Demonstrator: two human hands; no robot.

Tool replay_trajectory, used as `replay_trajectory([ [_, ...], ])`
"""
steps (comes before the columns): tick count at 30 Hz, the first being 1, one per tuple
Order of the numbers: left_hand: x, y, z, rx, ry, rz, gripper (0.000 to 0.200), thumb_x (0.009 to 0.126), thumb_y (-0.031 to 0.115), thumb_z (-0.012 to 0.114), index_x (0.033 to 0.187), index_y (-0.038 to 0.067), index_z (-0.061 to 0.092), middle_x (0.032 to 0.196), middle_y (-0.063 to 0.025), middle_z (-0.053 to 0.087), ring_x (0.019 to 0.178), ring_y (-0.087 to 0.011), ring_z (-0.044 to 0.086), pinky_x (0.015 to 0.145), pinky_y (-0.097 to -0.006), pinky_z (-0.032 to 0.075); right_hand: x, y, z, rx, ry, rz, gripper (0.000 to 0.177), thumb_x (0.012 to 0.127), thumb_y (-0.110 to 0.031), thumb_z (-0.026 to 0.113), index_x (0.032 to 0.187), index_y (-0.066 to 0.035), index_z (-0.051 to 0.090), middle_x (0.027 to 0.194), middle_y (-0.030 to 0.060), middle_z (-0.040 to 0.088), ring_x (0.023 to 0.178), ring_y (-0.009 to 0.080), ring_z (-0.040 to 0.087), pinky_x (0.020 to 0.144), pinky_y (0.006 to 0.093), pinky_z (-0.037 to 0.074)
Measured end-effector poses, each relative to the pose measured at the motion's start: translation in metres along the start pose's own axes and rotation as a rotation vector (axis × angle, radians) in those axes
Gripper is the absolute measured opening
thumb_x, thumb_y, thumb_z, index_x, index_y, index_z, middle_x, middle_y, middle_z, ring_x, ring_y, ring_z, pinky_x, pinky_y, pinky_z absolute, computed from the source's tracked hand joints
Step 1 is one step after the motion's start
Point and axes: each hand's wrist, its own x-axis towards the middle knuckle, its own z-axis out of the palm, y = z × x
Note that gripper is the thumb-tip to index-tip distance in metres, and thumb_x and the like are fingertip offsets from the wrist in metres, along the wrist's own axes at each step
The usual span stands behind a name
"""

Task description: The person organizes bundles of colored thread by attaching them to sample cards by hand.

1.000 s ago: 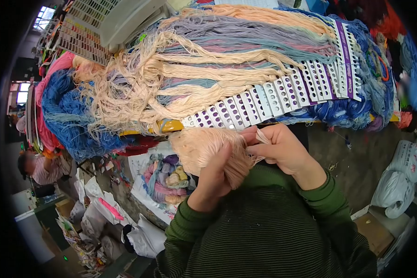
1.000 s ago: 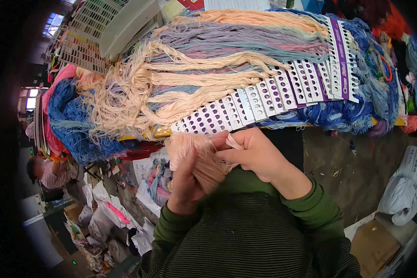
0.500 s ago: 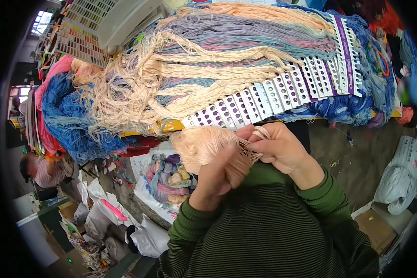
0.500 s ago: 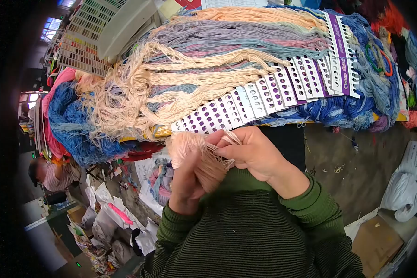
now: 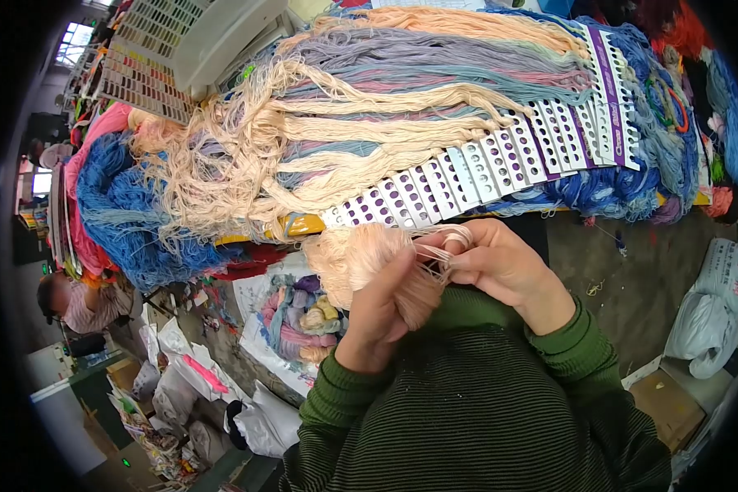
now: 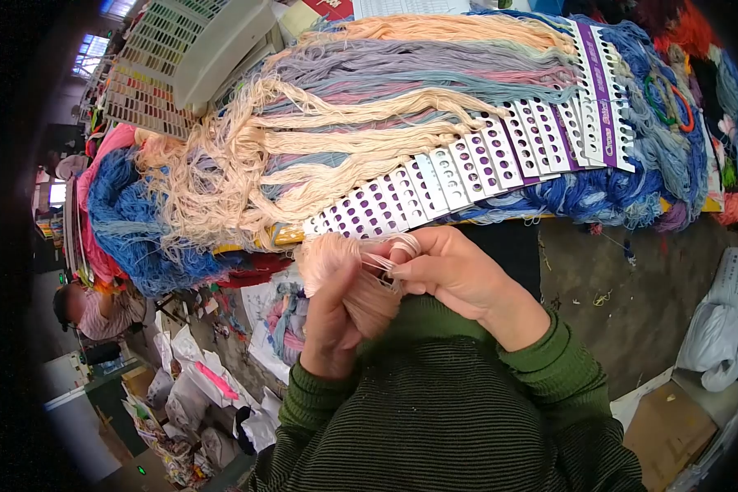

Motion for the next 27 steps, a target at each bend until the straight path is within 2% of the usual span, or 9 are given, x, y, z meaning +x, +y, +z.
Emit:
replay_trajectory([
  [3, -0.002, 0.003, 0.002, -0.01, -0.002, 0.01, 0.045, 0.085, 0.027, 0.038, 0.113, -0.008, 0.037, 0.109, -0.0152, 0.046, 0.099, -0.0216, 0.047, 0.086, -0.0351, 0.038, -0.006, -0.006, -0.005, 0.112, -0.149, 0.144, 0.012, 0.076, -0.003, 0.052, 0.087, 0.001, 0.054, 0.075, -0.001, 0.053, 0.054, 0.0014, 0.038, 0.047, 0.0157, 0.03],
  [6, -0.005, 0.005, 0.009, 0.011, 0.011, 0.032, 0.047, 0.085, 0.029, 0.037, 0.115, -0.008, 0.035, 0.111, -0.0164, 0.045, 0.101, -0.0227, 0.045, 0.087, -0.0354, 0.036, -0.007, -0.012, -0.007, -0.116, -0.088, 0.077, 0.018, 0.076, -0.004, 0.053, 0.093, 0.002, 0.053, 0.079, -0.0006, 0.055, 0.052, -0.0004, 0.036, 0.044, 0.0134, 0.027],
  [10, -0.004, 0.005, 0.003, 0.01, -0.056, 0.016, 0.05, 0.085, 0.03, 0.037, 0.115, -0.009, 0.035, 0.112, -0.0178, 0.044, 0.102, -0.0234, 0.044, 0.089, -0.0355, 0.035, -0.005, -0.015, 0.008, -0.435, 0.082, 0.119, 0.014, 0.074, -0.004, 0.056, 0.086, 0.004, 0.058, 0.071, -0.0007, 0.056, 0.054, -0.0016, 0.04, 0.042, 0.0125, 0.027],
  [13, -0.004, 0.005, 0.004, 0.085, -0.052, 0.023, 0.052, 0.084, 0.032, 0.037, 0.115, -0.009, 0.034, 0.111, -0.0178, 0.044, 0.103, -0.0232, 0.044, 0.089, -0.0355, 0.035, -0.002, -0.01, 0.007, -0.605, 0.003, 0.029, 0.011, 0.073, -0.004, 0.057, 0.081, 0.004, 0.059, 0.066, -0.0004, 0.056, 0.054, 0.0002, 0.043, 0.045, 0.014, 0.031],
  [17, -0.002, 0.007, 0.009, -0.014, -0.044, -0.005, 0.05, 0.083, 0.029, 0.041, 0.114, -0.009, 0.035, 0.113, -0.0193, 0.043, 0.103, -0.0269, 0.044, 0.091, -0.0394, 0.032, -0.003, -0.012, 0.012, -0.436, 0.058, 0.04, 0.008, 0.073, -0.003, 0.057, 0.078, 0.004, 0.058, 0.066, 0.001, 0.056, 0.055, 0.0027, 0.044, 0.051, 0.0165, 0.036],
  [20, -0.004, 0.009, 0.016, 0.195, 0.043, 0.075, 0.047, 0.078, 0.022, 0.049, 0.113, -0.007, 0.036, 0.109, -0.0167, 0.046, 0.102, -0.0267, 0.045, 0.089, -0.0383, 0.035, -0.003, -0.007, 0.0, -0.25, 0.021, 0.04, 0.007, 0.073, -0.002, 0.056, 0.077, 0.003, 0.058, 0.068, 0.0021, 0.056, 0.056, 0.0044, 0.046, 0.053, 0.0177, 0.037],
  [23, -0.005, 0.005, 0.009, 0.267, 0.079, -0.015, 0.028, 0.077, 0.015, 0.053, 0.1, 0.001, 0.045, 0.104, -0.0121, 0.048, 0.094, -0.0201, 0.047, 0.088, -0.039, 0.035, -0.004, -0.001, -0.004, -0.05, -0.048, 0.028, 0.006, 0.075, -0.002, 0.053, 0.08, 0.001, 0.055, 0.068, 0.0024, 0.053, 0.055, 0.0072, 0.046, 0.049, 0.0194, 0.036],
  [25, -0.004, 0.0, -0.004, 0.033, -0.14, 0.077, 0.02, 0.078, 0.017, 0.052, 0.091, 0.004, 0.045, 0.103, -0.0111, 0.048, 0.084, -0.0171, 0.047, 0.084, -0.0391, 0.037, -0.012, -0.007, -0.002, 0.048, -0.115, 0.119, 0.005, 0.076, -0.001, 0.051, 0.08, 0.0, 0.052, 0.065, 0.0017, 0.051, 0.054, 0.0077, 0.045, 0.048, 0.0198, 0.035],
  [27, -0.014, 0.011, -0.005, 0.048, -0.223, 0.133, 0.017, 0.079, 0.023, 0.05, 0.077, 0.007, 0.045, 0.1, -0.0095, 0.049, 0.067, -0.0133, 0.044, 0.074, -0.0384, 0.039, -0.021, -0.014, -0.008, 0.123, -0.169, 0.212, 0.002, 0.077, -0.001, 0.048, 0.079, -0.001, 0.049, 0.06, 0.0003, 0.045, 0.051, 0.0081, 0.041, 0.047, 0.0207, 0.033],
])
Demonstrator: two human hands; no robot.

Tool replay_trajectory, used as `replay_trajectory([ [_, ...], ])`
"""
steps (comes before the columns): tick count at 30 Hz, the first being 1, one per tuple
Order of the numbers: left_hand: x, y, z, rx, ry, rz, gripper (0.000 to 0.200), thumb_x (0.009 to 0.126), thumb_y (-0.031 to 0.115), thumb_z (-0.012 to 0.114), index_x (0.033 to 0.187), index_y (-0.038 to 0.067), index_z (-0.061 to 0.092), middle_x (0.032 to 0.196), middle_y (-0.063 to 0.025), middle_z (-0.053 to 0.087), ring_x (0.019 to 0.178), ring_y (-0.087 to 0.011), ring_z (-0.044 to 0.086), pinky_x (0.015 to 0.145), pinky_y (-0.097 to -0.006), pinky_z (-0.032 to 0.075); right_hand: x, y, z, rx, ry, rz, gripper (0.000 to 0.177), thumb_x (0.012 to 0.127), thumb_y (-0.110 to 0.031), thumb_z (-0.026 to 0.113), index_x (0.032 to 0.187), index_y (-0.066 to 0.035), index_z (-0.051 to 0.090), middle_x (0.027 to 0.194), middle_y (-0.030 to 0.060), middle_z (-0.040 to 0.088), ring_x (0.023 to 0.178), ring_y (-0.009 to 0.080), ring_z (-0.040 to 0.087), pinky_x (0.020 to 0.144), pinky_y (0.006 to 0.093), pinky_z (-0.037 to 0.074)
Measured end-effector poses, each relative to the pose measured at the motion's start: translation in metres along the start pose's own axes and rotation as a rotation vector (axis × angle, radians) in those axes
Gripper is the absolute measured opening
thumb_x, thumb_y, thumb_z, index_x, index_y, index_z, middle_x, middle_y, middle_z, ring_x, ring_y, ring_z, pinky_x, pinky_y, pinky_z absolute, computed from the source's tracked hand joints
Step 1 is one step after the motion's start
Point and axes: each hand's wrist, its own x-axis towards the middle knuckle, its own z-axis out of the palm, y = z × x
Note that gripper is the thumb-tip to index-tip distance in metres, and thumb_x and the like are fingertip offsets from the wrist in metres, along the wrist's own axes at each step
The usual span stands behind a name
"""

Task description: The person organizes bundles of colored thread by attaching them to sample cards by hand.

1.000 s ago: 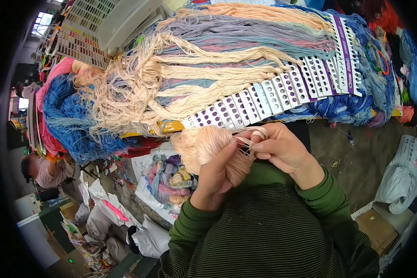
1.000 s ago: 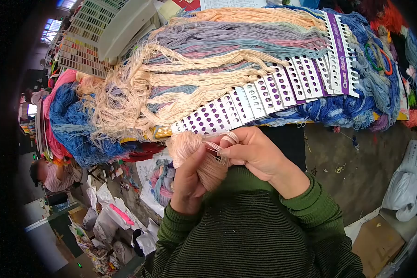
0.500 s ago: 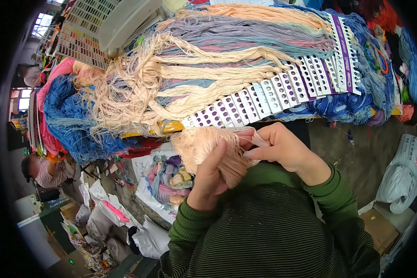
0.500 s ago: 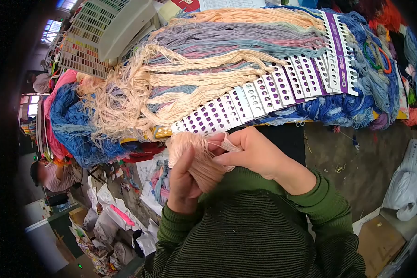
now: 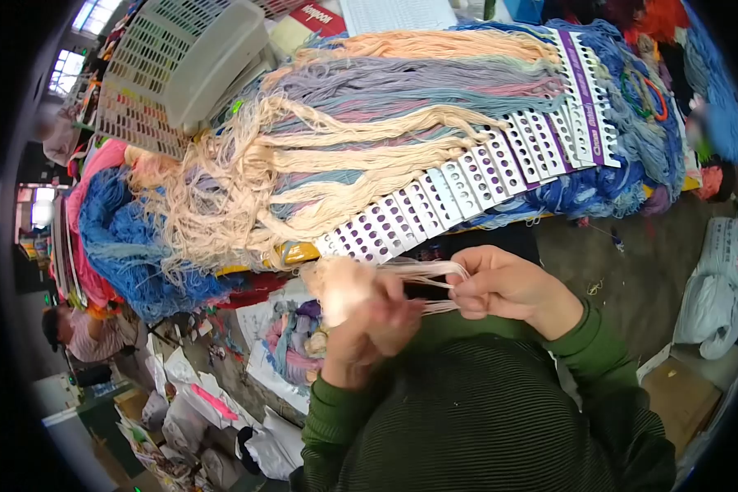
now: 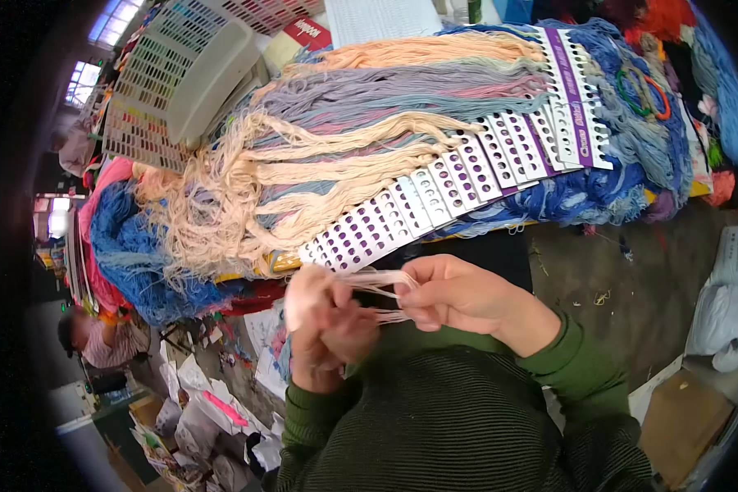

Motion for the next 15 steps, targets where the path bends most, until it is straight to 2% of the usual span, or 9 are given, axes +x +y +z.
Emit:
replay_trajectory([
  [1, -0.003, 0.002, 0.005, -0.037, 0.085, 0.041, 0.019, 0.079, 0.024, 0.048, 0.073, 0.006, 0.046, 0.089, -0.0091, 0.053, 0.066, -0.0127, 0.047, 0.066, -0.0319, 0.041, -0.005, -0.003, -0.001, -0.027, -0.002, 0.034, 0.002, 0.077, -0.002, 0.048, 0.079, -0.001, 0.049, 0.059, -0.0002, 0.044, 0.05, 0.0076, 0.04, 0.047, 0.0207, 0.032],
  [4, 0.021, 0.022, 0.022, 0.5, 0.068, -0.468, 0.02, 0.08, 0.02, 0.047, 0.075, 0.002, 0.051, 0.077, -0.0105, 0.057, 0.066, -0.0116, 0.051, 0.061, -0.022, 0.041, -0.018, -0.017, 0.005, -0.236, 0.061, 0.157, 0.005, 0.076, -0.006, 0.051, 0.076, -0.001, 0.051, 0.059, -0.0002, 0.045, 0.05, 0.0058, 0.038, 0.045, 0.0205, 0.03],
  [6, 0.034, 0.031, 0.026, 0.83, 0.069, -0.617, 0.022, 0.081, 0.018, 0.046, 0.08, -0.002, 0.053, 0.074, -0.0117, 0.058, 0.067, -0.0114, 0.053, 0.058, -0.0188, 0.041, -0.031, -0.036, 0.016, -0.961, 0.163, 0.032, 0.007, 0.076, -0.008, 0.053, 0.075, -0.001, 0.054, 0.061, 0.0003, 0.047, 0.052, 0.0059, 0.04, 0.044, 0.0207, 0.031],
  [7, 0.033, 0.035, 0.019, 0.693, 0.072, -0.556, 0.022, 0.08, 0.018, 0.045, 0.086, -0.003, 0.05, 0.074, -0.0125, 0.057, 0.065, -0.0137, 0.053, 0.056, -0.0219, 0.042, -0.038, -0.045, 0.025, -1.317, 0.219, -0.046, 0.008, 0.076, -0.009, 0.053, 0.074, -0.001, 0.055, 0.061, 0.0006, 0.048, 0.053, 0.0059, 0.041, 0.044, 0.0208, 0.031],
  [8, 0.029, 0.037, 0.004, 0.556, 0.069, -0.499, 0.025, 0.08, 0.019, 0.045, 0.092, -0.003, 0.047, 0.073, -0.0133, 0.056, 0.062, -0.016, 0.053, 0.055, -0.0251, 0.043, -0.043, -0.051, 0.038, -1.361, 0.229, -0.004, 0.011, 0.076, -0.011, 0.054, 0.073, 0.0, 0.056, 0.071, 0.0036, 0.052, 0.056, 0.0074, 0.045, 0.044, 0.0203, 0.033],
  [11, 0.016, 0.05, -0.019, 0.119, 0.293, -0.081, 0.04, 0.082, 0.025, 0.04, 0.107, -0.007, 0.041, 0.084, -0.0213, 0.053, 0.066, -0.027, 0.054, 0.063, -0.0411, 0.047, -0.053, -0.064, 0.045, -0.97, 0.036, -0.307, 0.011, 0.077, -0.008, 0.051, 0.074, 0.002, 0.055, 0.081, 0.0081, 0.052, 0.058, 0.0093, 0.047, 0.046, 0.0193, 0.038],
  [12, 0.009, 0.063, -0.04, 0.038, 0.357, 0.046, 0.036, 0.083, 0.021, 0.037, 0.106, -0.007, 0.042, 0.087, -0.0206, 0.053, 0.068, -0.0259, 0.054, 0.065, -0.0393, 0.047, -0.057, -0.067, 0.043, -0.644, 0.018, -0.4, 0.01, 0.078, -0.007, 0.049, 0.079, 0.002, 0.053, 0.089, 0.0126, 0.05, 0.06, 0.0113, 0.05, 0.049, 0.02, 0.043],
  [14, -0.031, 0.096, -0.116, 0.346, 0.473, 0.239, 0.03, 0.083, 0.013, 0.031, 0.103, -0.007, 0.043, 0.093, -0.0191, 0.053, 0.074, -0.0239, 0.055, 0.069, -0.0355, 0.047, -0.073, -0.084, 0.045, -0.248, -0.001, -0.54, 0.009, 0.08, -0.009, 0.047, 0.08, 0.0, 0.048, 0.077, 0.0104, 0.05, 0.06, 0.014, 0.05, 0.052, 0.0259, 0.048],
  [15, -0.072, 0.119, -0.179, 0.917, 0.524, 0.34, 0.028, 0.084, 0.008, 0.028, 0.101, -0.007, 0.043, 0.096, -0.0183, 0.053, 0.077, -0.0228, 0.055, 0.07, -0.0337, 0.047, -0.084, -0.097, 0.035, -0.157, -0.091, -0.625, 0.009, 0.081, -0.01, 0.046, 0.078, -0.001, 0.046, 0.072, 0.0086, 0.048, 0.059, 0.0145, 0.049, 0.054, 0.0288, 0.049],
])
